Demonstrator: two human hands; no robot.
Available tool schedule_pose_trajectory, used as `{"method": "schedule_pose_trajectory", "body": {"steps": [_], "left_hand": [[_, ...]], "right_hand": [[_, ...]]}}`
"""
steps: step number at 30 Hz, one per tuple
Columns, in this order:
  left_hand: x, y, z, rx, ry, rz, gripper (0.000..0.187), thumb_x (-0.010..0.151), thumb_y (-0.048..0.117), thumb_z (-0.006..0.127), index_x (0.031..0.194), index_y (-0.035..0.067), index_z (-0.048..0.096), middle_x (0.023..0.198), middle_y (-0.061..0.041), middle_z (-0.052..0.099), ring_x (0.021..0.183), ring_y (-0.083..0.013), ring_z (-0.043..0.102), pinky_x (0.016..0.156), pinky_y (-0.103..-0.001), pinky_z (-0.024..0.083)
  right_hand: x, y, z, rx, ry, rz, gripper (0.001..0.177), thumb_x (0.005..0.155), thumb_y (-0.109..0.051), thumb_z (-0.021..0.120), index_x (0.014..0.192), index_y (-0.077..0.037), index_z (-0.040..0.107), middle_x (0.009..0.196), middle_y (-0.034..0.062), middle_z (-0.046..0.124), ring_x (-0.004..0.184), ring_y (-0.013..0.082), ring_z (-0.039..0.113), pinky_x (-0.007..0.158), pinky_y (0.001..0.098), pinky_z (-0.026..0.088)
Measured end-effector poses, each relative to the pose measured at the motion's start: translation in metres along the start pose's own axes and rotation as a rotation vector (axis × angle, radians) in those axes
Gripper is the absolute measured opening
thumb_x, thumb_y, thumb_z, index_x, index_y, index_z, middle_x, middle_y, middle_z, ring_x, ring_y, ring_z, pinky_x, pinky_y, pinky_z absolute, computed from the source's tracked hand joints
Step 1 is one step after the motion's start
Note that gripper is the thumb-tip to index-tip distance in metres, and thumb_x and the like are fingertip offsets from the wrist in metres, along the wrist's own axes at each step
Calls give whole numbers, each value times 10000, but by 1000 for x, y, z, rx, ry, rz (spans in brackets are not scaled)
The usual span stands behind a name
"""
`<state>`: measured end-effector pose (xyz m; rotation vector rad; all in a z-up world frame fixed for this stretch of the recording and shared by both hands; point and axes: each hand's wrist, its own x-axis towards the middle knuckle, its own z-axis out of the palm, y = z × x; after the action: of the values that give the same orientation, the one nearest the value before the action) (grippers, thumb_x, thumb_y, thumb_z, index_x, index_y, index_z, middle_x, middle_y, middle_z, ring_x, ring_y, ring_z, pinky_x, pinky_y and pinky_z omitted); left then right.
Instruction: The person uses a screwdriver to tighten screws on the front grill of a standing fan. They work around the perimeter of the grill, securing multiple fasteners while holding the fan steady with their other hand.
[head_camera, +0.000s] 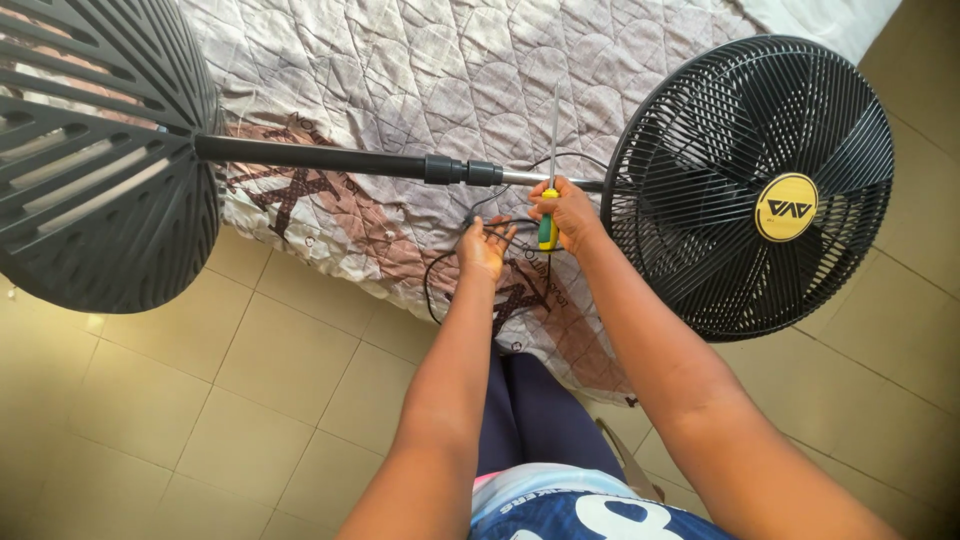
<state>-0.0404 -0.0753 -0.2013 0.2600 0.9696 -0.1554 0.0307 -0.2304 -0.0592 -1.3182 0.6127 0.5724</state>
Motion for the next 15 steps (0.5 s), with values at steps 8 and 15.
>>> {"method": "schedule_pose_trajectory", "body": {"steps": [8, 15], "left_hand": [[-5, 8, 9, 347, -129, 66, 620, 972, 122, 605, 1554, 109, 390, 1454, -34, 531, 1408, -270, 434, 1074, -457, 312], [-27, 20, 42, 473, -31, 78, 827, 939, 158, 671, 1626, 158, 210, 1604, -77, 412, 1494, -247, 349, 1167, -468, 249]], "right_hand": [[6, 0, 1, -6, -22, 19, 284, 798, 151, 620, 996, -52, 598, 1080, 96, 634, 976, 206, 653, 866, 334, 608], [10, 0, 2, 2, -6, 38, 287, 796, 155, 618, 1001, -44, 587, 1088, 112, 630, 1025, 238, 660, 898, 363, 621]]}}
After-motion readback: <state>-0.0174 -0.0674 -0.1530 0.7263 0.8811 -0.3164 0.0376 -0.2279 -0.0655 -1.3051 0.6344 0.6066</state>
